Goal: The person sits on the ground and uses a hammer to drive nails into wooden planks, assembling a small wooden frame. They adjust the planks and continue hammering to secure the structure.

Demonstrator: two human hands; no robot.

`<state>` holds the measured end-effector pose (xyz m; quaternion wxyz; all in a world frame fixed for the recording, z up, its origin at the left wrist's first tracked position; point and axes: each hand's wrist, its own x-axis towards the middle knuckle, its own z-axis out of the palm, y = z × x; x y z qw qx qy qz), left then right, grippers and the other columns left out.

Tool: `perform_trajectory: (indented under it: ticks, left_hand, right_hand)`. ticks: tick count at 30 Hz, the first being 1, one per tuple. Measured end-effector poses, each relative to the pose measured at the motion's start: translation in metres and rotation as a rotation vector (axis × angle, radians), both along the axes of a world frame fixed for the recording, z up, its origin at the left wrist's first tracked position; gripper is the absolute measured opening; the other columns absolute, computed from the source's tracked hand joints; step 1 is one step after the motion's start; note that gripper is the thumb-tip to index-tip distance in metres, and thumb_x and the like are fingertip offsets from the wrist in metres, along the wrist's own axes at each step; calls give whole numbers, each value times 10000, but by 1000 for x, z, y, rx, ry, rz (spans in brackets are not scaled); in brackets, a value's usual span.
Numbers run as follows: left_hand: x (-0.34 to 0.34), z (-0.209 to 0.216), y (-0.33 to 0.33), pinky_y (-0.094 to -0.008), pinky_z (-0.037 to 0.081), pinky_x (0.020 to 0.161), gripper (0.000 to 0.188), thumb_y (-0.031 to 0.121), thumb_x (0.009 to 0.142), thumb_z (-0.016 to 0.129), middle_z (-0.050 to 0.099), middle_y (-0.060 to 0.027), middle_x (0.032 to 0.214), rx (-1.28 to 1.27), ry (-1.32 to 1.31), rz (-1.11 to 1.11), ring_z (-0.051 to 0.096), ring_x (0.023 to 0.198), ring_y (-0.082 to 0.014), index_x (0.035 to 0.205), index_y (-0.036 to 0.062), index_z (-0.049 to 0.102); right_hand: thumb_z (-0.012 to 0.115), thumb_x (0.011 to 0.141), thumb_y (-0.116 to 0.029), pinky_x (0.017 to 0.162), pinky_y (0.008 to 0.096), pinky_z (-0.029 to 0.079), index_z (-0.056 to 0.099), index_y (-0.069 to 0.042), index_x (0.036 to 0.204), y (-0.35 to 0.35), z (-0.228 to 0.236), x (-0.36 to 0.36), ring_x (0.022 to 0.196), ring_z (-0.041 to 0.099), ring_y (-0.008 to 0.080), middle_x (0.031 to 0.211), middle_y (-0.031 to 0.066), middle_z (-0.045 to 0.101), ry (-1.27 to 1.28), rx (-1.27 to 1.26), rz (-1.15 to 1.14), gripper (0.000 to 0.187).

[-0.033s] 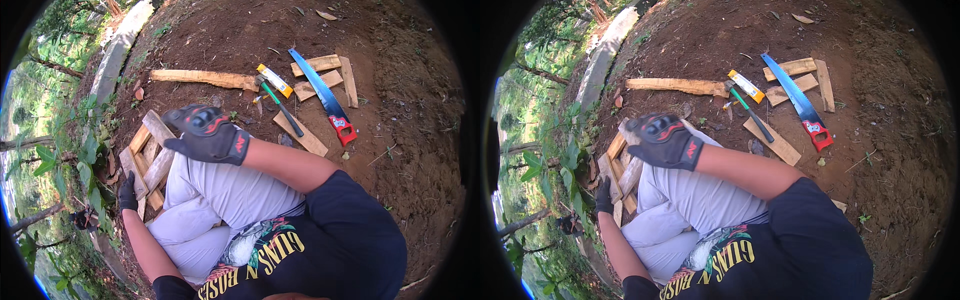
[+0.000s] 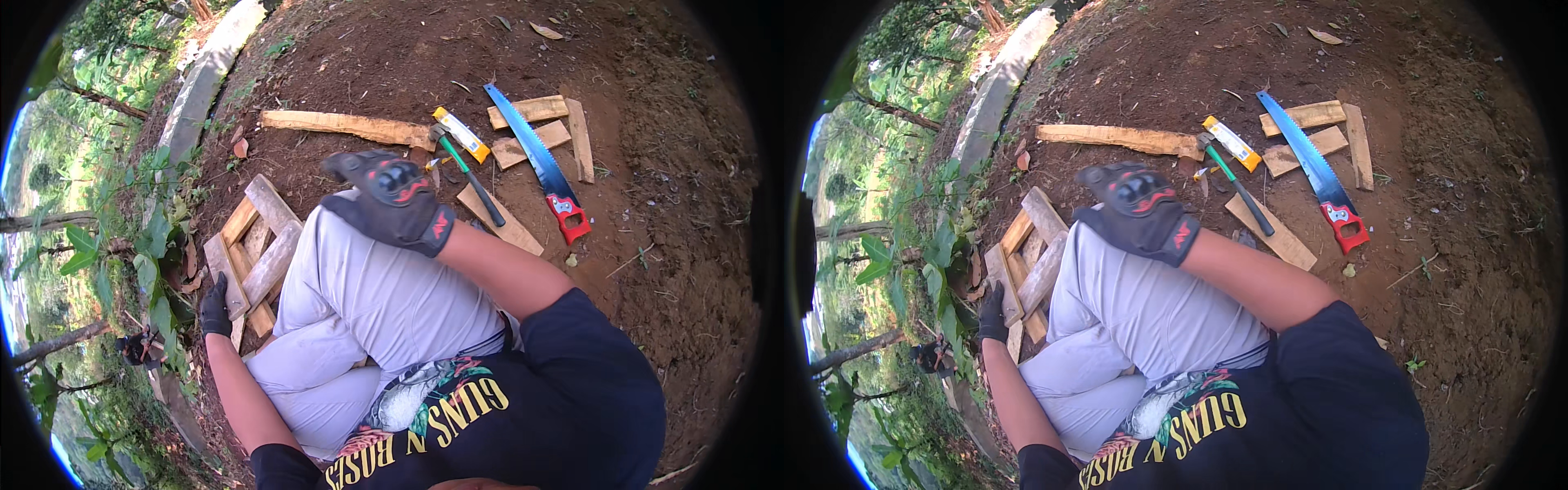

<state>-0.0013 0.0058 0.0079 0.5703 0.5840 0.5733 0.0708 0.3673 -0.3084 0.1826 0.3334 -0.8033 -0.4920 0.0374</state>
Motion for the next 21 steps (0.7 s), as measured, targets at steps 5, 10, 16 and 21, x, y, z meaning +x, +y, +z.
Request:
perform_trajectory:
  ticks: [5, 10, 16, 21]
  left_hand:
    - [-27, -1, 15, -380, 553, 938, 463, 380, 1066, 630, 727, -183, 1250, 102, -21, 45, 715, 1075, -267, 1396, 57, 661]
    - [-39, 66, -15, -355, 582, 738, 450, 419, 979, 776, 735, -46, 1017, -22, -395, 498, 714, 832, -174, 1242, 59, 711]
    - [-107, 176, -93, -353, 579, 830, 399, 338, 1044, 698, 719, -62, 1112, 148, -742, 639, 696, 951, -170, 1302, 35, 661]
    - [-204, 233, -177, -348, 577, 849, 406, 318, 1057, 669, 706, -67, 1145, 376, -542, 772, 698, 976, -175, 1332, 22, 635]
  right_hand:
    - [740, 943, -275, 865, 465, 564, 685, -35, 1195, -185, -31, 77, 1060, 719, 348, 1091, 196, 747, 93, -427, -515, 352]
    - [747, 943, -259, 887, 445, 567, 691, -24, 1232, -240, -54, 75, 1051, 729, 332, 1127, 205, 742, 22, -279, -611, 377]
    - [730, 951, -312, 956, 464, 562, 666, -37, 1318, -94, -45, 74, 1122, 709, 361, 1221, 201, 729, 113, -223, -325, 463]
    - [706, 947, -368, 1125, 490, 491, 577, -86, 1474, 37, -84, 112, 1372, 582, 360, 1507, 200, 587, -104, -646, -250, 612]
